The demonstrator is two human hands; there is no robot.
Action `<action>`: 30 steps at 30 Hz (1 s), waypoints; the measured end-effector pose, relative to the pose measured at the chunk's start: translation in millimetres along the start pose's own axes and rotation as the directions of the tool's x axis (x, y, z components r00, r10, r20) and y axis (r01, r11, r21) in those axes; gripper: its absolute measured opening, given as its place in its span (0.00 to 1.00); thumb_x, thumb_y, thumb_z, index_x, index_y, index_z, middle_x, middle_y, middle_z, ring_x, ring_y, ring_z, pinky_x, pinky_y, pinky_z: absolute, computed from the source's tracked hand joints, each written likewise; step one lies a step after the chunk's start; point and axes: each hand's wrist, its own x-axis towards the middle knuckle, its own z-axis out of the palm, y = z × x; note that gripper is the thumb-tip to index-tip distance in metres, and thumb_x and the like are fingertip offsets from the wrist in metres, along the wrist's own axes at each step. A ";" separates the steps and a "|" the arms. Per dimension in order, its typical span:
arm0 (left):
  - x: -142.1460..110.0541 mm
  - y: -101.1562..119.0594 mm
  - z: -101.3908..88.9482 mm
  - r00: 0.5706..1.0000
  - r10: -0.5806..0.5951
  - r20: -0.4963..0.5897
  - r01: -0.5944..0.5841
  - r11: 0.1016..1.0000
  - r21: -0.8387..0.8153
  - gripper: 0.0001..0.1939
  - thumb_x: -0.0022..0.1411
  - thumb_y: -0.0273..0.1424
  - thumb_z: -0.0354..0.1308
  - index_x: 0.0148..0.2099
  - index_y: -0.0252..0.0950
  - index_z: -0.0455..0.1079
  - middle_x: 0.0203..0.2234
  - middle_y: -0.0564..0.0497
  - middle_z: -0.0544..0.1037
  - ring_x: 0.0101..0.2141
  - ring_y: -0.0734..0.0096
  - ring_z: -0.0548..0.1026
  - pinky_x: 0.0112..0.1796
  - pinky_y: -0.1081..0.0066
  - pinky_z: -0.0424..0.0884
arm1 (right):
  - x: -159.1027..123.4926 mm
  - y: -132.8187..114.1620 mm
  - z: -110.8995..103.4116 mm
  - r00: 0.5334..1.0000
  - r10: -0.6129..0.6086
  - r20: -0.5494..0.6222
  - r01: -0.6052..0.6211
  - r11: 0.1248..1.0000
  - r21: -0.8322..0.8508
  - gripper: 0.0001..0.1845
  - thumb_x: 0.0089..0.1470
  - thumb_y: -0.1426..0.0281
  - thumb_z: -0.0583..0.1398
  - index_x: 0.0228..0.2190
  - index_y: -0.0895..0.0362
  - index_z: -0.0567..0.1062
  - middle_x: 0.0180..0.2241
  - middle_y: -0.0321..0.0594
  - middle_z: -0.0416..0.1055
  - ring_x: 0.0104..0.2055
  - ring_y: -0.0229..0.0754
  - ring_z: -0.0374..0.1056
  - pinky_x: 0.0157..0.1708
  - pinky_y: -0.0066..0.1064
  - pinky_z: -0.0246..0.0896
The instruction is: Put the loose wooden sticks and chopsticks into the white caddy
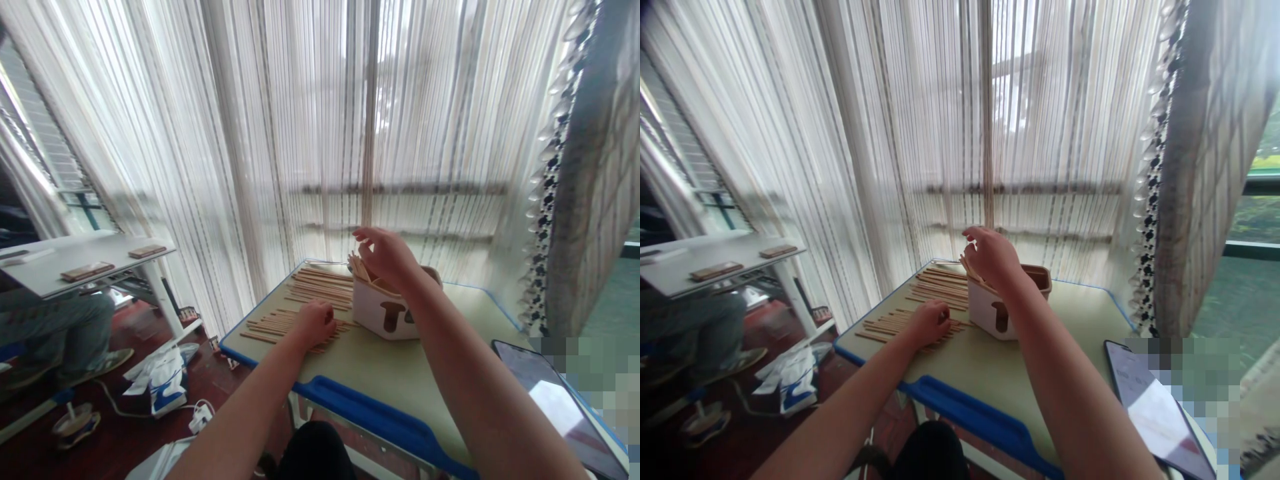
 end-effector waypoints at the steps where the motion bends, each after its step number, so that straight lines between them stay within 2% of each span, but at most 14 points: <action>1: 0.5 -0.5 0.8 1.000 0.016 -0.010 -0.016 1.000 -0.010 0.04 0.51 0.28 0.54 0.31 0.37 0.69 0.30 0.50 0.73 0.34 0.68 0.69 0.38 0.70 0.62 | -0.2 -1.5 0.0 1.000 -0.004 -0.002 0.004 1.000 0.007 0.17 0.48 0.75 0.53 0.40 0.54 0.73 0.38 0.39 0.73 0.36 0.40 0.68 0.39 0.32 0.61; 7: 6.3 -2.8 5.3 0.979 0.187 -0.077 -0.192 0.980 -0.059 0.15 0.58 0.26 0.50 0.45 0.43 0.71 0.35 0.51 0.75 0.38 0.69 0.70 0.41 0.69 0.63 | 0.1 -7.4 0.2 1.000 -0.012 -0.006 0.012 0.997 0.073 0.17 0.48 0.75 0.53 0.40 0.53 0.72 0.38 0.38 0.73 0.34 0.39 0.68 0.38 0.32 0.61; 15: 12.1 1.6 9.0 0.951 0.275 -0.141 -0.273 0.961 0.034 0.12 0.60 0.26 0.49 0.42 0.41 0.72 0.34 0.49 0.74 0.36 0.68 0.70 0.40 0.67 0.63 | -4.3 -18.7 -12.4 0.998 -0.057 -0.015 0.059 0.989 0.137 0.16 0.51 0.73 0.52 0.41 0.53 0.71 0.41 0.38 0.71 0.36 0.38 0.67 0.37 0.31 0.61; 21: 13.6 6.0 5.0 0.924 0.279 -0.262 -0.265 0.960 0.090 0.10 0.62 0.27 0.47 0.42 0.38 0.68 0.35 0.48 0.73 0.38 0.66 0.69 0.41 0.66 0.65 | -5.0 -25.9 -30.4 0.995 -0.068 -0.066 0.079 0.980 0.180 0.16 0.51 0.73 0.52 0.41 0.53 0.71 0.40 0.37 0.71 0.36 0.38 0.67 0.37 0.31 0.62; 27: 13.2 6.3 5.2 0.871 0.214 -0.442 -0.183 0.977 0.112 0.09 0.63 0.26 0.46 0.43 0.36 0.65 0.35 0.47 0.72 0.39 0.66 0.70 0.42 0.65 0.67 | -3.2 -18.8 -40.2 0.990 -0.075 -0.123 0.100 0.971 0.217 0.15 0.49 0.74 0.52 0.40 0.54 0.72 0.38 0.38 0.72 0.35 0.38 0.67 0.36 0.31 0.62; 30: 13.0 4.7 7.0 0.853 0.216 -0.475 -0.167 0.976 0.143 0.10 0.63 0.25 0.45 0.44 0.36 0.64 0.36 0.47 0.72 0.39 0.66 0.70 0.42 0.66 0.67 | -1.8 -14.0 -42.8 0.991 -0.057 -0.124 0.084 0.972 0.220 0.15 0.49 0.73 0.53 0.40 0.54 0.72 0.37 0.39 0.73 0.33 0.38 0.67 0.34 0.31 0.62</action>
